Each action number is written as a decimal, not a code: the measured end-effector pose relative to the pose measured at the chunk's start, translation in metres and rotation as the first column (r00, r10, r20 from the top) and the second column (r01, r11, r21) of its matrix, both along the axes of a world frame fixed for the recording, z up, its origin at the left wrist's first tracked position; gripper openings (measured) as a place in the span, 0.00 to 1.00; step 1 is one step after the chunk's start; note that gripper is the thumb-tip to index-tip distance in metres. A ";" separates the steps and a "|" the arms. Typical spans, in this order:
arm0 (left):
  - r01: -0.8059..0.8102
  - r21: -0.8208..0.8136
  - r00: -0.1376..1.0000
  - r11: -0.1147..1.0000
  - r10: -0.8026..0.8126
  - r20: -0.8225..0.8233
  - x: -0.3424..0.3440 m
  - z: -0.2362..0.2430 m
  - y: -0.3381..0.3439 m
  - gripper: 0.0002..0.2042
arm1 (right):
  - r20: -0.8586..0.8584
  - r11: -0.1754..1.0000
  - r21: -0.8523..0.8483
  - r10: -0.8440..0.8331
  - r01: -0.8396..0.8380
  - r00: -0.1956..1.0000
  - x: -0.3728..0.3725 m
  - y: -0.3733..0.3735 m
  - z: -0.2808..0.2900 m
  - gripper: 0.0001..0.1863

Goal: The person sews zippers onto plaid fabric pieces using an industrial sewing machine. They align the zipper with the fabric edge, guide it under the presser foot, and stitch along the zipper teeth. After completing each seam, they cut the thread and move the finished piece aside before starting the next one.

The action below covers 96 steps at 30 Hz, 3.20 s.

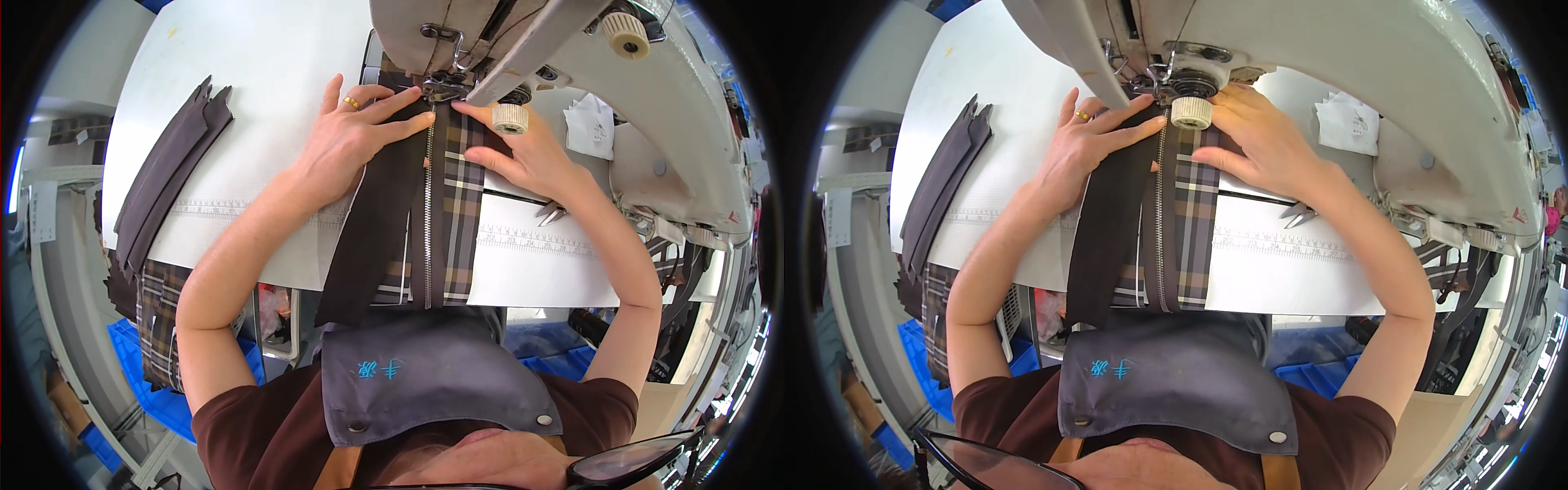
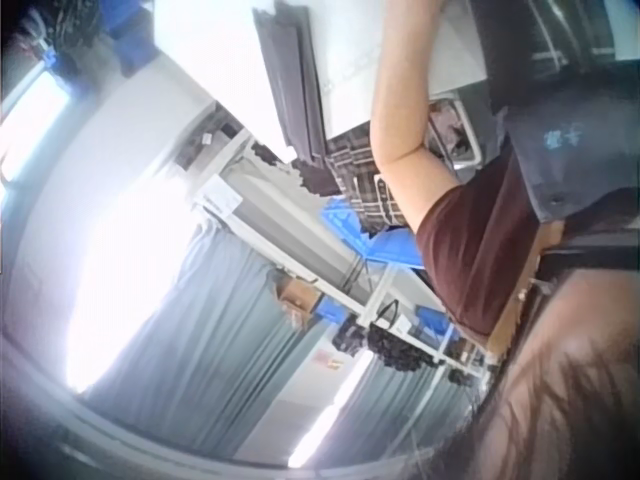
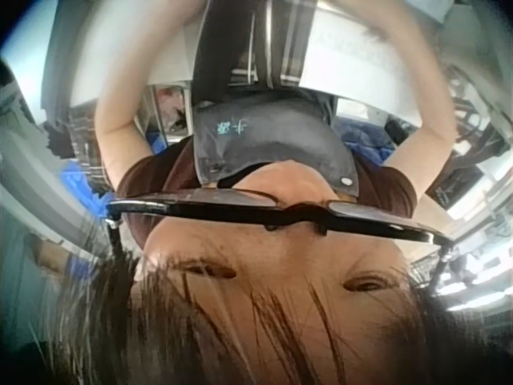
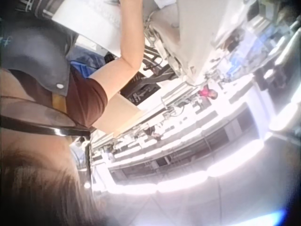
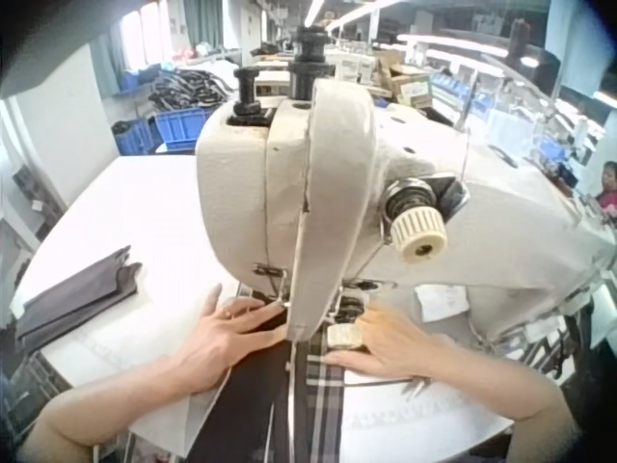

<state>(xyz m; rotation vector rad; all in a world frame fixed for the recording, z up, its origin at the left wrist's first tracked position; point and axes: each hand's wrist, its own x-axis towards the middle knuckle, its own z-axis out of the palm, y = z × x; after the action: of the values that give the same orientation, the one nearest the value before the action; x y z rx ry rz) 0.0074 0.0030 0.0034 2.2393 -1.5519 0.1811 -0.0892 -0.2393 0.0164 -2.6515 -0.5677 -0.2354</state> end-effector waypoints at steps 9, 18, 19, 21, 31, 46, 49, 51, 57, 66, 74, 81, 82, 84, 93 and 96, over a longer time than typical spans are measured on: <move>0.013 0.022 1.000 1.000 -0.013 -0.009 0.003 -0.002 0.001 0.30 | -0.276 0.977 -0.207 -0.011 -0.048 0.961 0.035 -0.007 0.006 0.41; 0.005 -0.009 1.000 1.000 -0.005 0.005 0.000 0.000 0.000 0.21 | 0.187 0.995 -0.096 0.017 0.001 0.982 0.007 -0.008 0.004 0.22; 0.003 -0.013 1.000 1.000 -0.003 -0.001 0.000 -0.002 0.000 0.22 | 0.198 0.998 -0.060 0.025 -0.014 0.980 0.001 -0.009 0.004 0.20; -0.002 -0.015 1.000 1.000 0.002 0.020 0.000 -0.002 0.000 0.22 | 0.063 0.998 0.025 -0.054 0.053 0.997 -0.016 -0.014 0.004 0.14; -0.004 -0.007 1.000 1.000 0.004 0.007 0.000 -0.001 -0.001 0.23 | -0.007 0.999 -0.035 -0.003 0.002 1.000 0.008 -0.014 -0.004 0.29; -0.008 -0.008 1.000 1.000 0.008 0.012 0.000 -0.002 0.000 0.23 | 0.032 0.970 -0.238 0.053 -0.044 0.998 0.022 -0.009 -0.018 0.15; -0.012 -0.012 1.000 1.000 0.012 0.012 -0.001 -0.002 -0.001 0.23 | -0.028 0.983 -0.183 -0.038 0.032 0.999 0.015 -0.005 -0.017 0.17; -0.013 -0.016 1.000 1.000 0.013 0.022 0.000 -0.004 0.000 0.23 | -0.016 0.995 -0.100 -0.024 0.022 1.000 0.013 -0.005 -0.019 0.18; -0.010 -0.017 1.000 1.000 0.011 0.025 0.000 -0.005 -0.001 0.23 | 0.195 0.996 -0.047 -0.067 0.077 0.979 0.005 0.008 -0.023 0.16; -0.005 -0.006 0.999 1.000 0.005 0.033 0.000 -0.006 0.000 0.24 | 0.225 0.949 0.004 -0.309 0.316 0.924 0.002 0.040 -0.022 0.08; 0.007 -0.014 1.000 1.000 -0.007 0.030 0.001 -0.008 0.000 0.24 | -0.013 0.866 0.285 -0.426 0.411 0.905 -0.001 0.033 -0.021 0.10; 0.007 -0.027 1.000 1.000 -0.006 0.030 0.002 -0.009 0.001 0.24 | -0.608 0.561 0.422 -0.408 0.712 0.681 -0.009 0.030 0.020 0.11; 0.008 -0.029 1.000 1.000 -0.007 0.028 0.001 -0.010 0.000 0.24 | -0.663 0.465 0.535 -0.286 0.705 0.692 -0.007 0.031 0.019 0.11; 0.006 -0.033 1.000 0.999 -0.005 0.028 0.002 -0.011 0.000 0.24 | -0.696 0.219 0.697 -0.024 0.683 0.718 0.001 0.031 0.013 0.12; 0.012 -0.024 0.999 1.000 -0.011 0.031 0.001 -0.009 0.001 0.33 | -0.012 0.899 0.094 -0.428 0.427 0.904 0.008 0.011 -0.026 0.10; 0.009 -0.019 1.000 1.000 -0.008 0.030 0.002 -0.009 0.000 0.25 | 0.295 0.926 -0.197 -0.259 0.323 0.920 0.020 0.011 -0.034 0.07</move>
<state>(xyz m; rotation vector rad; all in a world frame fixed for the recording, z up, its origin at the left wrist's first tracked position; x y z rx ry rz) 0.0096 0.0028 -0.0057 2.2245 -1.5679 0.2272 -0.0693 -0.2282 -0.0180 -2.9623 -0.2859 -0.6564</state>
